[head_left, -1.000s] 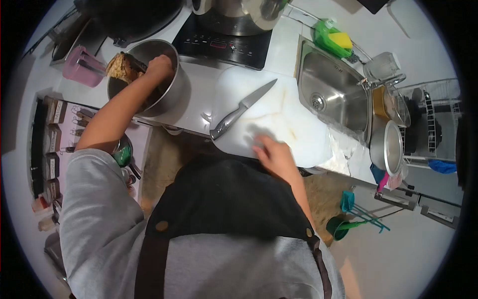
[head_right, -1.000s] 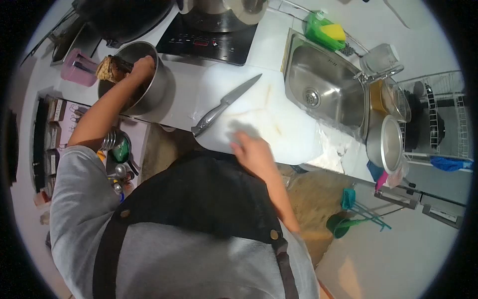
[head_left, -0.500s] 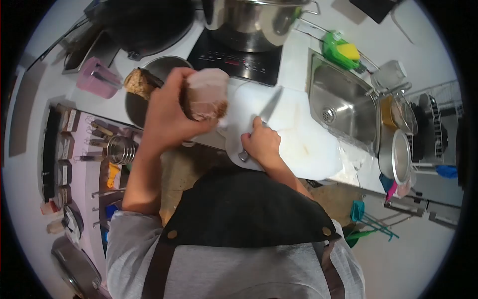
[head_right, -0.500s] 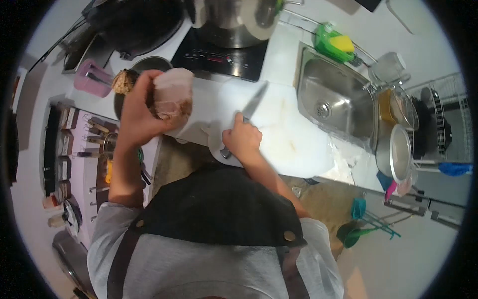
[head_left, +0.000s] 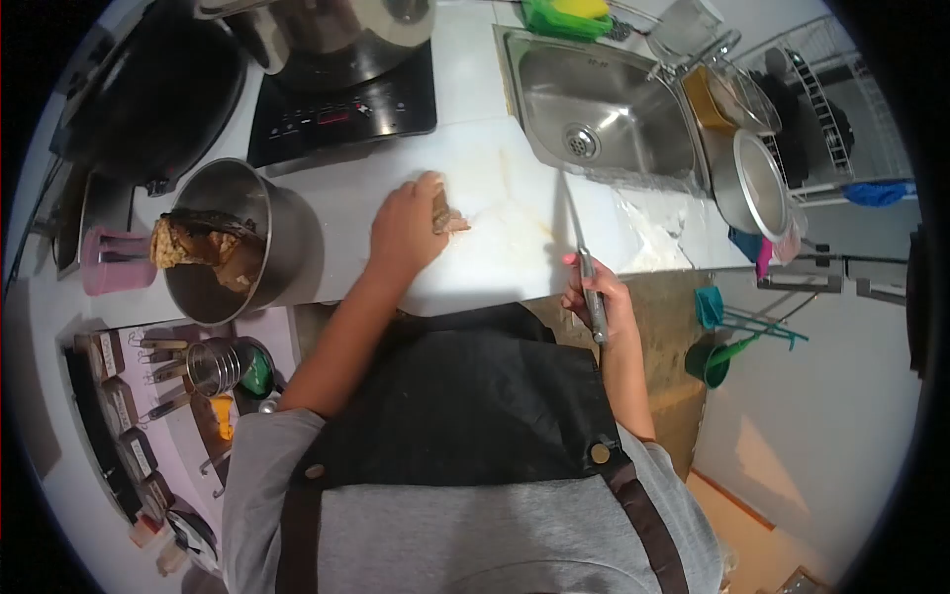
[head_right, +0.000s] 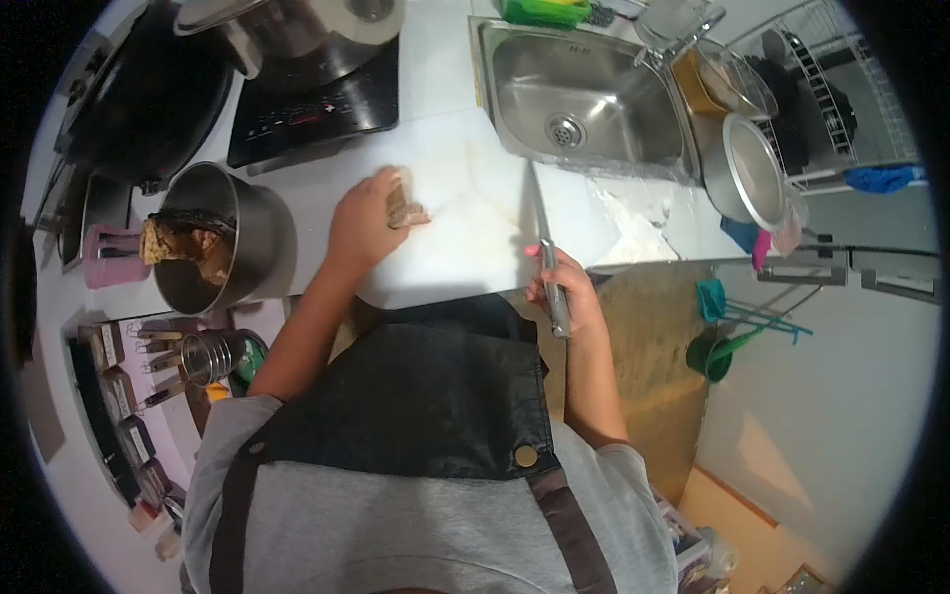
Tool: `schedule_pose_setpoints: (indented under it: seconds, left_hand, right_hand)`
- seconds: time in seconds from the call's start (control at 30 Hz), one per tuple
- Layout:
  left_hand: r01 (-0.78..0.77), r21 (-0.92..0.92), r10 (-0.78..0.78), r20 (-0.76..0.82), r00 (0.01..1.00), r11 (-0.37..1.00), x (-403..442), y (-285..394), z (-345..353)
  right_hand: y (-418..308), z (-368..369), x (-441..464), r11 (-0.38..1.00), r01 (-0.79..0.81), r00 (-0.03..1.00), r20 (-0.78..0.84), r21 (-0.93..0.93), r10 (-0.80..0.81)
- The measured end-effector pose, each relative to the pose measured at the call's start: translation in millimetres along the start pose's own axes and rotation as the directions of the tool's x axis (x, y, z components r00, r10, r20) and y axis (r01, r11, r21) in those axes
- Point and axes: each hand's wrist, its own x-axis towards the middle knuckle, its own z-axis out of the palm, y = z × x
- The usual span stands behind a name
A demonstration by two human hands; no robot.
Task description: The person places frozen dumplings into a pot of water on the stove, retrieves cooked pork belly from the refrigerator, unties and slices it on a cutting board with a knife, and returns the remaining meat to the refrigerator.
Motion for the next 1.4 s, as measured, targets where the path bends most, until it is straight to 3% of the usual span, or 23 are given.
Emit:
schedule_pose_setpoints:
  seconds: [0.03, 0.1, 0.2, 0.27, 0.3, 0.37, 0.4, 0.5, 0.57, 0.6, 0.67, 0.73, 0.8, 0.83, 0.87, 0.9, 0.97, 1.07, 1.1, 1.17, 1.23, 1.33, 1.4]
  left_hand:
    - [-0.07, -0.084, 0.076, 0.073, 0.994, 0.994, 2, -6, -11]
    - [-0.125, -0.17, 0.15, 0.147, 0.978, 0.977, 7, -23, -29]
    - [0.099, -0.389, -0.013, 0.218, 0.976, 0.916, 26, -42, -44]
    - [-0.341, -0.374, 0.408, 0.113, 0.906, 0.862, 45, -45, -48]
    - [-0.339, -0.37, 0.404, 0.111, 0.908, 0.865, 48, -40, -49]
    - [-0.337, -0.277, 0.429, 0.418, 0.801, 0.9, 56, -23, -46]
    - [-0.34, -0.275, 0.43, 0.415, 0.802, 0.899, 59, -21, -42]
    - [-0.321, -0.127, 0.342, 0.47, 0.814, 0.938, 63, -19, -33]
    - [-0.051, -0.15, 0.125, 0.542, 0.831, 0.987, 60, -15, -39]
    - [-0.059, -0.146, 0.131, 0.552, 0.824, 0.987, 55, -14, -40]
    - [0.284, 0.07, -0.291, 0.316, 0.903, 0.956, 36, -11, -44]
    - [0.303, 0.148, -0.334, 0.269, 0.903, 0.941, 15, 0, -52]
    - [0.331, 0.217, -0.376, 0.22, 0.9, 0.919, 4, 1, -50]
    - [0.059, 0.232, -0.058, -0.01, 0.998, 0.971, -2, -5, -43]
    - [-0.201, 0.306, 0.276, -0.224, 0.935, 0.931, -6, -12, -35]
    - [-0.199, 0.306, 0.272, -0.216, 0.938, 0.931, -9, -17, -23]
    - [0.006, -0.077, -0.013, -0.088, 0.996, 0.997, -13, -21, -6]
    - [0.057, 0.069, -0.047, -0.147, 0.988, 0.996, -31, -1, 9]
    - [0.067, 0.068, -0.057, -0.143, 0.988, 0.995, -36, 4, 10]
    - [0.093, 0.038, -0.088, -0.126, 0.988, 0.995, -41, 11, 7]
    - [0.122, 0.012, -0.121, -0.079, 0.99, 0.992, -38, 6, -3]
    - [0.055, -0.001, -0.054, -0.178, 0.983, 0.999, -28, -4, -11]
    - [0.167, -0.039, -0.166, 0.035, 0.985, 0.985, -22, 1, -21]
  right_hand:
    - [4, -5, -7, 0.975, -0.021, 1.0, 0.022, 0.222, 0.016]
    - [9, -3, -20, 0.967, 0.001, 0.998, -0.055, 0.255, 0.013]
    - [16, -7, -30, 0.908, 0.066, 0.997, 0.008, 0.413, -0.075]
    - [20, -9, -33, 0.91, 0.056, 0.998, 0.017, 0.412, -0.069]
    - [21, -10, -34, 0.911, 0.06, 0.997, 0.021, 0.408, -0.075]
    - [21, -9, -35, 0.915, 0.065, 0.996, 0.029, 0.397, -0.083]
    - [21, -9, -36, 0.918, 0.07, 0.996, 0.029, 0.389, -0.088]
    - [19, -8, -39, 0.927, 0.089, 0.992, 0.05, 0.364, -0.115]
    - [19, -9, -39, 0.929, 0.097, 0.992, 0.046, 0.357, -0.122]
    - [21, -10, -40, 0.933, 0.098, 0.992, 0.042, 0.347, -0.12]
    - [25, -12, -40, 0.926, 0.111, 0.992, 0.023, 0.36, -0.128]
    - [23, -10, -40, 0.919, 0.131, 0.99, 0.001, 0.371, -0.142]
    - [12, 5, -44, 0.985, 0.13, 0.979, -0.169, 0.113, -0.11]
    - [6, 10, -45, 0.985, 0.127, 0.978, -0.178, 0.116, -0.105]
    - [0, 15, -45, 0.997, 0.069, 0.98, -0.187, -0.03, -0.073]
    - [-2, 16, -43, 0.985, 0.007, 0.98, -0.196, -0.174, -0.042]
    - [3, 18, -40, 0.973, -0.033, 0.981, -0.192, -0.229, -0.012]
    - [-1, 35, -34, 0.723, -0.098, 0.989, -0.149, -0.684, -0.007]
    - [1, 39, -31, 0.72, -0.105, 0.989, -0.148, -0.686, 0.003]
    - [6, 42, -23, 0.472, -0.004, 0.99, -0.069, -0.882, -0.121]
    - [10, 40, -16, 0.422, -0.002, 0.987, -0.069, -0.906, -0.144]
    - [3, 41, -12, 0.456, 0.015, 0.989, -0.053, -0.89, -0.136]
    - [0, 39, -10, 0.327, -0.025, 0.982, -0.085, -0.945, -0.171]
